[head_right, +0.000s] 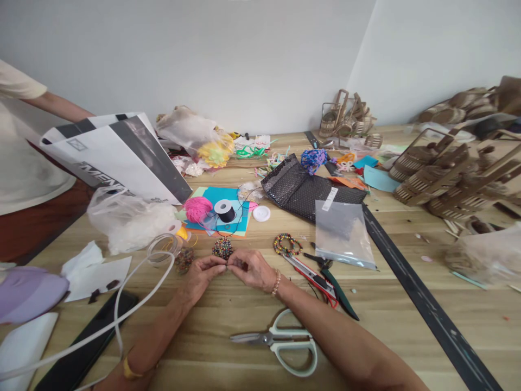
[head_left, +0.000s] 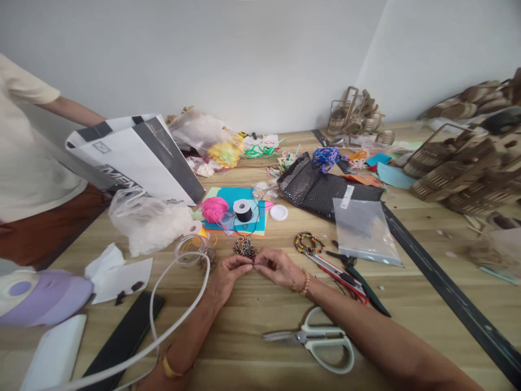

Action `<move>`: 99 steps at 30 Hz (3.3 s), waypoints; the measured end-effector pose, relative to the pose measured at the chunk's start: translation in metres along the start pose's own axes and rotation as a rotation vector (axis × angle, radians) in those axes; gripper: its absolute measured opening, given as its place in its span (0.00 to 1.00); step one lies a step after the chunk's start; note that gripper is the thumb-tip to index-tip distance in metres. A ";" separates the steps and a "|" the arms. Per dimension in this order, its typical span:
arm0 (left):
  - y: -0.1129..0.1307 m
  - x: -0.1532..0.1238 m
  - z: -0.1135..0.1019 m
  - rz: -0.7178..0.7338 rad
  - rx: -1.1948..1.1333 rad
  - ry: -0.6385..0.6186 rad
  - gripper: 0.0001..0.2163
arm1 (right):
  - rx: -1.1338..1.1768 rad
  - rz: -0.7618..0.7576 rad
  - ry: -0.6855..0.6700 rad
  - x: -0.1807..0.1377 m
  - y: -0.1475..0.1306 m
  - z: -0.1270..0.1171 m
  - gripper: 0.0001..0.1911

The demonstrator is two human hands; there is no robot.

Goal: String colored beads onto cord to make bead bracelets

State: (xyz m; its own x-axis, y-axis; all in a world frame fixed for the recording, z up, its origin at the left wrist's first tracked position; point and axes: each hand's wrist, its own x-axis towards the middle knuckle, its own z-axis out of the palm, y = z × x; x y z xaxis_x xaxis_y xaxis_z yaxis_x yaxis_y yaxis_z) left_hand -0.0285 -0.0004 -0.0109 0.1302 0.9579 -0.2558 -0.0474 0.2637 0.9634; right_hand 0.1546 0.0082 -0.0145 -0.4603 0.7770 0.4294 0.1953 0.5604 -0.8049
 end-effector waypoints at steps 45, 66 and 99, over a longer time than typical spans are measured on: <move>0.011 -0.018 0.008 0.487 0.294 0.026 0.05 | 0.467 0.329 -0.135 0.003 -0.008 -0.011 0.14; -0.010 -0.017 0.026 0.852 1.010 -0.214 0.04 | 0.740 0.471 0.062 0.009 0.015 -0.019 0.17; 0.015 -0.015 0.019 0.480 0.514 -0.028 0.05 | -0.139 0.296 -0.434 -0.022 -0.055 -0.040 0.06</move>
State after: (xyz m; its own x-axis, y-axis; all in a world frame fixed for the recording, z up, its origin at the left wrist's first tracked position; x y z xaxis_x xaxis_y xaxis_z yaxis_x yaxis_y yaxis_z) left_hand -0.0126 -0.0132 0.0092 0.2379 0.9500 0.2025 0.3674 -0.2810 0.8866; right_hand 0.1885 -0.0285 0.0361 -0.6777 0.7343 -0.0393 0.4697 0.3910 -0.7915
